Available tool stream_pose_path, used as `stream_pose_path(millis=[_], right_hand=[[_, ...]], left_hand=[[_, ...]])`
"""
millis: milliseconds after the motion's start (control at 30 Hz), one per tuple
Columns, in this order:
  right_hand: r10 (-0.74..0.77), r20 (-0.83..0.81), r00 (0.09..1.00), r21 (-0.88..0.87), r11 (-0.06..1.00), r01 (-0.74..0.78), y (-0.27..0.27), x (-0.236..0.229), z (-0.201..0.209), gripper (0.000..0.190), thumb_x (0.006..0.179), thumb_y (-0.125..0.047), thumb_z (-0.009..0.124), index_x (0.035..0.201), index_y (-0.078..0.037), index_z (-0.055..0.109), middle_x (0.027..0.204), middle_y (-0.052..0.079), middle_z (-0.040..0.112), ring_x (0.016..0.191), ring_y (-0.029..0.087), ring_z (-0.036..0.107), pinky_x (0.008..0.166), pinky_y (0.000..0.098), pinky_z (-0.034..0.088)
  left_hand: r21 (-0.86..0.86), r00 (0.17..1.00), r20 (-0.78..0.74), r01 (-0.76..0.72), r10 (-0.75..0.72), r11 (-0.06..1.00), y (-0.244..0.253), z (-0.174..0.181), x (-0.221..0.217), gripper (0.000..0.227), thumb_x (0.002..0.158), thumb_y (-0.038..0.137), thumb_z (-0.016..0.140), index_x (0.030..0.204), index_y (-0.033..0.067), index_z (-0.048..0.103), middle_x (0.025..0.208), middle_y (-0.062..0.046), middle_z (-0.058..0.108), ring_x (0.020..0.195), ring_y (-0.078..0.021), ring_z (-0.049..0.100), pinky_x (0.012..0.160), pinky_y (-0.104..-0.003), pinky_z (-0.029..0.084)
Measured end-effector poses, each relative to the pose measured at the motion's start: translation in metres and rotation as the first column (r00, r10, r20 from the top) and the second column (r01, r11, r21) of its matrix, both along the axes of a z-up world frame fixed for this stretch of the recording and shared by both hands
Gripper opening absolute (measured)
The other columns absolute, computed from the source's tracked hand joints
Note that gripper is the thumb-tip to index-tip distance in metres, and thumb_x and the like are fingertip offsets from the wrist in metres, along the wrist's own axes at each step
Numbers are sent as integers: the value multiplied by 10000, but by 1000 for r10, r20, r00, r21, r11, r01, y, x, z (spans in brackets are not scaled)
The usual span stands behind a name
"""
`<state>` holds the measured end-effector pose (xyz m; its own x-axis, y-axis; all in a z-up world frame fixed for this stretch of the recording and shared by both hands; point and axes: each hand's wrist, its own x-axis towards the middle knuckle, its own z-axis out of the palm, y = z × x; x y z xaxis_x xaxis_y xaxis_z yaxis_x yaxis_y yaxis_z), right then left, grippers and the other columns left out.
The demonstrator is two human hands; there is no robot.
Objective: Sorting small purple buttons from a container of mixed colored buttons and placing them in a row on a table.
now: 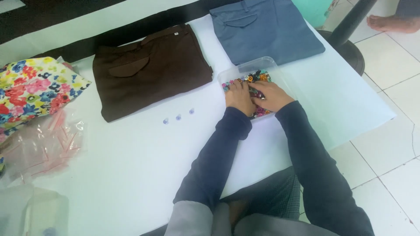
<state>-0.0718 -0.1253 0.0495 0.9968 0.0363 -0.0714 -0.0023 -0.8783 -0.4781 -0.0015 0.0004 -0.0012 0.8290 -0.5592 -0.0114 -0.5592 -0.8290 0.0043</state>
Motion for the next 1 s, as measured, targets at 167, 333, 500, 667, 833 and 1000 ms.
stream_pose_path(millis=[167,333,500,667,833,1000], right_hand=[[-33,-21,999,-11,999,33,-2,-2,-6,491,1048,-321,539,1523,-201,515,1505,182,514,1382,418,492,1154,503,409],[-63,-80,995,-42,997,60,-7,1,-11,452,1076,-354,489,1517,-257,508,1475,170,530,1365,390,518,1138,487,433],[-138,-95,986,30,989,142,-6,0,-10,382,1103,-302,439,1441,-162,551,1393,208,603,1364,382,529,1146,502,414],[-235,-77,969,245,938,247,22,-34,56,372,1104,-319,449,1437,-186,546,1411,206,595,1373,395,499,1140,543,402],[-247,44,968,370,904,214,3,-23,40,308,1108,-246,501,1388,-152,588,1189,256,659,1254,449,572,1068,580,434],[-290,-6,957,688,693,214,-5,-21,37,259,1088,-96,483,1313,-108,610,774,28,444,710,141,516,613,252,465]], left_hand=[[66,999,48,-26,23,997,-1,-16,-1,516,941,502,523,1332,166,532,1223,-92,570,1099,-255,547,843,-404,447],[129,997,79,-35,25,991,-1,-28,0,435,984,503,459,1253,179,567,1125,-57,578,1042,-227,537,821,-381,396],[-154,995,102,5,11,988,6,-20,-3,282,889,418,616,988,154,636,850,-69,700,801,-248,702,733,-413,437],[-307,1000,27,23,-15,951,27,39,-23,244,945,375,580,961,142,652,784,-80,748,731,-233,746,708,-384,491],[-469,999,-37,0,-19,883,35,58,-31,224,983,308,576,1095,121,622,895,-121,769,801,-271,770,762,-400,557],[-550,999,-45,-12,-16,835,37,62,-31,221,986,216,614,1185,169,529,1055,-103,719,845,-270,772,791,-396,594]])
